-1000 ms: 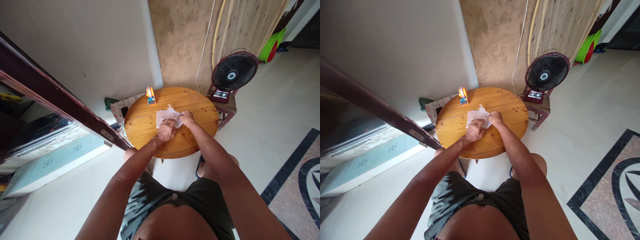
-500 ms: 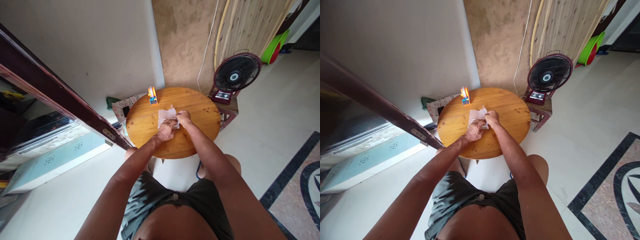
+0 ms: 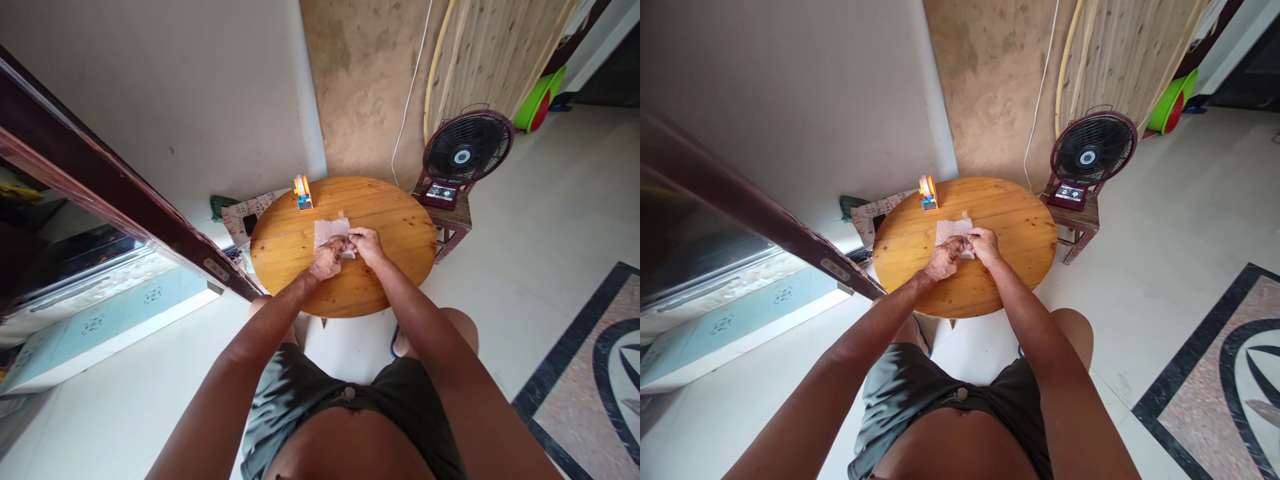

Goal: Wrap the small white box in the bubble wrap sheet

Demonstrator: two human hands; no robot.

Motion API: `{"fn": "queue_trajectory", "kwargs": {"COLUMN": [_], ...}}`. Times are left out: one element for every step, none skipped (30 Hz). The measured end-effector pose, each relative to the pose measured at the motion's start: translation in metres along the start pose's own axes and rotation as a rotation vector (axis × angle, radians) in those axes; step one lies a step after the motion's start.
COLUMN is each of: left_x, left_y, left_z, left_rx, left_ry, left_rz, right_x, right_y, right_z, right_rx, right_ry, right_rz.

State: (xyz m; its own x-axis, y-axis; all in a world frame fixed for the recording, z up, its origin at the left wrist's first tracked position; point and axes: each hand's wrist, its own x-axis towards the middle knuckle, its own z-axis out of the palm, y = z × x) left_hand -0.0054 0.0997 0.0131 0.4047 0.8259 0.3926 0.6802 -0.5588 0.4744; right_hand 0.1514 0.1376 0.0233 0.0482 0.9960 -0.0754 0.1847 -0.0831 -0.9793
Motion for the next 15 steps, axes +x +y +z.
{"fn": "queue_trajectory", "kwargs": {"left_x": [0.0,0.001,0.002,0.002,0.002,0.002,0.002,0.002,0.001,0.001,0.001,0.001,0.001,0.001,0.001], "left_y": [-0.002,-0.003,-0.005,-0.006,-0.007,-0.007,-0.007,-0.007,-0.007,-0.006,-0.006,-0.005,-0.005,-0.004,-0.003], "left_z": [0.0,0.001,0.001,0.002,0.003,0.004,0.004,0.005,0.005,0.005,0.006,0.006,0.006,0.007,0.007], "left_rx": [-0.03,-0.062,-0.091,-0.118,-0.14,-0.156,-0.167,-0.175,-0.18,-0.184,-0.185,-0.182,-0.178,-0.172,-0.166], "left_ry": [0.023,0.047,0.069,0.085,0.094,0.1,0.103,0.102,0.101,0.1,0.099,0.097,0.098,0.1,0.104], "left_rz": [-0.014,-0.028,-0.041,-0.051,-0.057,-0.064,-0.072,-0.08,-0.087,-0.094,-0.099,-0.103,-0.109,-0.119,-0.13], "right_x": [0.0,-0.001,-0.001,-0.002,-0.003,-0.003,-0.004,-0.005,-0.006,-0.006,-0.006,-0.006,-0.005,-0.003,-0.002], "right_y": [0.002,0.004,0.005,0.006,0.007,0.008,0.009,0.01,0.012,0.014,0.016,0.018,0.021,0.023,0.025], "right_z": [0.001,0.003,0.004,0.006,0.007,0.008,0.009,0.01,0.01,0.01,0.01,0.01,0.01,0.009,0.007], "right_rx": [-0.026,-0.057,-0.093,-0.134,-0.18,-0.227,-0.271,-0.308,-0.333,-0.342,-0.336,-0.318,-0.293,-0.264,-0.236], "right_ry": [0.013,0.031,0.049,0.068,0.085,0.099,0.113,0.129,0.147,0.162,0.171,0.17,0.157,0.135,0.106], "right_rz": [-0.031,-0.069,-0.115,-0.166,-0.219,-0.272,-0.323,-0.37,-0.411,-0.441,-0.459,-0.463,-0.455,-0.438,-0.418]}}
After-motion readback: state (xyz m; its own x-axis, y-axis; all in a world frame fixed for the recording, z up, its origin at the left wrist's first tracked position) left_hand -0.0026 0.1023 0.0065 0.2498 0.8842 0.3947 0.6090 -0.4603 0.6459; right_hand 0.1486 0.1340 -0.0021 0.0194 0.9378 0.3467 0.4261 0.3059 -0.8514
